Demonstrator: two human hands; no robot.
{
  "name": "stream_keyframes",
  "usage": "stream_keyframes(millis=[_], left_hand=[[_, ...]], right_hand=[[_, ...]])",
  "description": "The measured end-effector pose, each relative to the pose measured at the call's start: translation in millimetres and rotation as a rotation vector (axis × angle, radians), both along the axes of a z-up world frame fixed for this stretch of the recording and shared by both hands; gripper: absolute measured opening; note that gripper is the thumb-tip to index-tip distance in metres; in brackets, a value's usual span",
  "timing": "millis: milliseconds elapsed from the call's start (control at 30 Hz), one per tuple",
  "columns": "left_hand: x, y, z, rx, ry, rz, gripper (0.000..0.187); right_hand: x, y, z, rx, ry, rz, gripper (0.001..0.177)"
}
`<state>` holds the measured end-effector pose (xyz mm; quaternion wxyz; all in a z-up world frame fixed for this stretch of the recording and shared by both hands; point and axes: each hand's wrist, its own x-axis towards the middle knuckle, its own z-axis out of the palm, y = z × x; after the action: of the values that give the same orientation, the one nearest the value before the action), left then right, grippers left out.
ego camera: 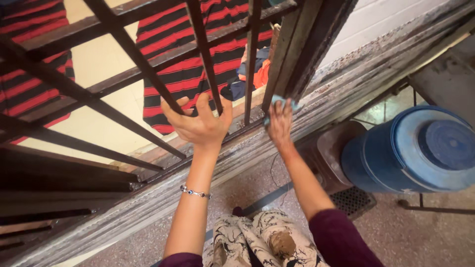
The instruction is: The person wipes the bars and frame of a window grill with a cloth by hand.
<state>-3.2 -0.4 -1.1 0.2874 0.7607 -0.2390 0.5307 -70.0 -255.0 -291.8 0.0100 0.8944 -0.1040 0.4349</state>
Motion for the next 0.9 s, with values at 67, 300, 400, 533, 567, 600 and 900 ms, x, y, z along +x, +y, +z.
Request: stream_keyframes(millis=[67,300,400,533,567,600,900], left_hand=[[2,-4,1,-0.014,-0.004,0.013,0.033],[-1,-2,-2,-0.019,0.017,-0.012,0.034],[1,-2,-3,-0.020,0.017,-0.017,0.033],[0,-1,-2,-0.021,0.004,-0.012,0.034],[1,-1,-2,-0.023,-0.004,-0.014,0.033],[2,-1,-2,-0.024,-0.012,-0.016,0.033],[3,-6,2,-0.063,-0.022,0.013,0.023]], right_hand=[[-15,27,9,0.087,0.090,0.008,0.054],[-64,83,138,0.529,-0.162,0.084,0.064],[-59,81,154,0.505,-0.253,-0.008,0.060],[-30,71,139,0.463,-0.027,-0.078,0.058],[-24,71,133,0.477,0.055,-0.075,0.057],[-25,71,130,0.456,0.066,-0.047,0.059],[-20,53,145,0.486,0.305,0.065,0.057]])
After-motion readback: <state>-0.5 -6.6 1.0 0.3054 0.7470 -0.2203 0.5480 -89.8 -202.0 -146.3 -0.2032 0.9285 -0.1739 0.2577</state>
